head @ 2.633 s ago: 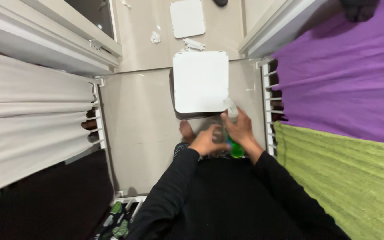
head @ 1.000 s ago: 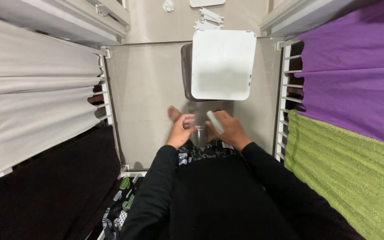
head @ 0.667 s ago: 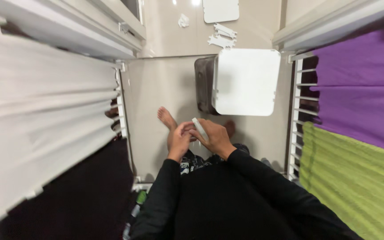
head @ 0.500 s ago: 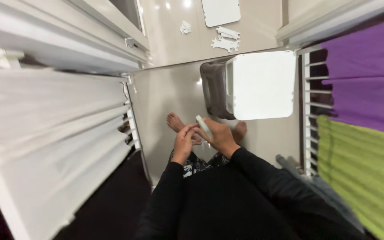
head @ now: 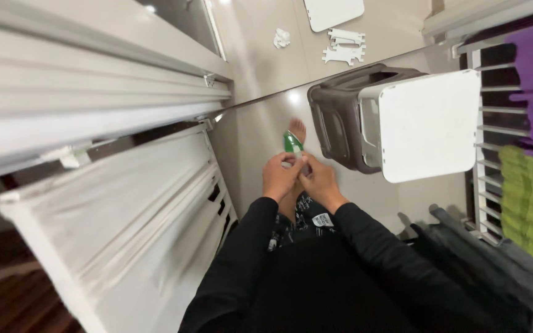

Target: The person cleans a white plastic tray with a tissue, then repeatedly picks up small white plastic clips from the floor and snaps them into slots on the tray. The person handles the tray and clips by hand, assembling the components on top of a brown plastic stool.

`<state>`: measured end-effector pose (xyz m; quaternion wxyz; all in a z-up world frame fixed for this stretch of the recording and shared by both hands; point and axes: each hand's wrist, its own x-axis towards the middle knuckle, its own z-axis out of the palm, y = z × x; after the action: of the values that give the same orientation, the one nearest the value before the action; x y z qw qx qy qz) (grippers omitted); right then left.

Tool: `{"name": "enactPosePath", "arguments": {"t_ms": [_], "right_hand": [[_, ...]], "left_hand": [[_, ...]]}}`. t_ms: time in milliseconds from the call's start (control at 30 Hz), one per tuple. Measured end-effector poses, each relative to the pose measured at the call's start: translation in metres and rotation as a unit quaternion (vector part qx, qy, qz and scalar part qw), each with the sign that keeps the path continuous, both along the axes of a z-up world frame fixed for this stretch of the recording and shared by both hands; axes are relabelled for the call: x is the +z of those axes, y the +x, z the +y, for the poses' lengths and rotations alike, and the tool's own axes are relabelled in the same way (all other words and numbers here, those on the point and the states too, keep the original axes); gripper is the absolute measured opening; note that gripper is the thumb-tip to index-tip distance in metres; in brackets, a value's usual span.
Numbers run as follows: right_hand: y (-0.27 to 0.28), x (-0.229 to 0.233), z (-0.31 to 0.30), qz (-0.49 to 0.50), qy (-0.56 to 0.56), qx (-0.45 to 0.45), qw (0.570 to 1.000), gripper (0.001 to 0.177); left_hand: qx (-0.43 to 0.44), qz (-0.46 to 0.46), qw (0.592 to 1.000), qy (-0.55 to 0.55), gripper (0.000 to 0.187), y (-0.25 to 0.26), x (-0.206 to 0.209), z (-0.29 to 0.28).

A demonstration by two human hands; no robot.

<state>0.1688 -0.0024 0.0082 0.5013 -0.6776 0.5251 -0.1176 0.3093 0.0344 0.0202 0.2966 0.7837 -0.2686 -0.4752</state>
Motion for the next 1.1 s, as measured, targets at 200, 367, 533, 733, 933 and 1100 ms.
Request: {"name": "enactPosePath", "arguments": {"t_ms": [200,367,533,733,933,1100], "right_hand": [[0.05,-0.05,-0.051,-0.051,0.068,0.017,0.996,0.059],[0.089,-0.114,-0.115,-0.073,0.087,0.07,0.991,0.058],[0.11,-0.214,-0.177,0.011,0.154,0.092,0.984,0.061],[0.127,-0.35,-0.234,0.111,0.088,0.121,0.982,0.044],[0.157,-0.435,-0.294,0.196,0.15,0.115,0.962,0.039],[0.181,-0.491,-0.33,0.224,0.04,0.142,0.963,0.04]], "left_hand": [[0.001,-0.056,0.997,0.051,0.046,0.056,-0.067,-0.052],[-0.002,-0.119,0.983,0.14,0.039,0.101,-0.145,-0.099],[-0.003,-0.153,0.974,0.166,0.035,0.138,-0.215,-0.152],[-0.036,-0.192,0.962,0.19,0.035,0.187,-0.308,-0.2],[-0.07,-0.198,0.966,0.152,0.031,0.234,-0.372,-0.227],[-0.067,-0.185,0.967,0.162,0.031,0.249,-0.387,-0.237]]}}
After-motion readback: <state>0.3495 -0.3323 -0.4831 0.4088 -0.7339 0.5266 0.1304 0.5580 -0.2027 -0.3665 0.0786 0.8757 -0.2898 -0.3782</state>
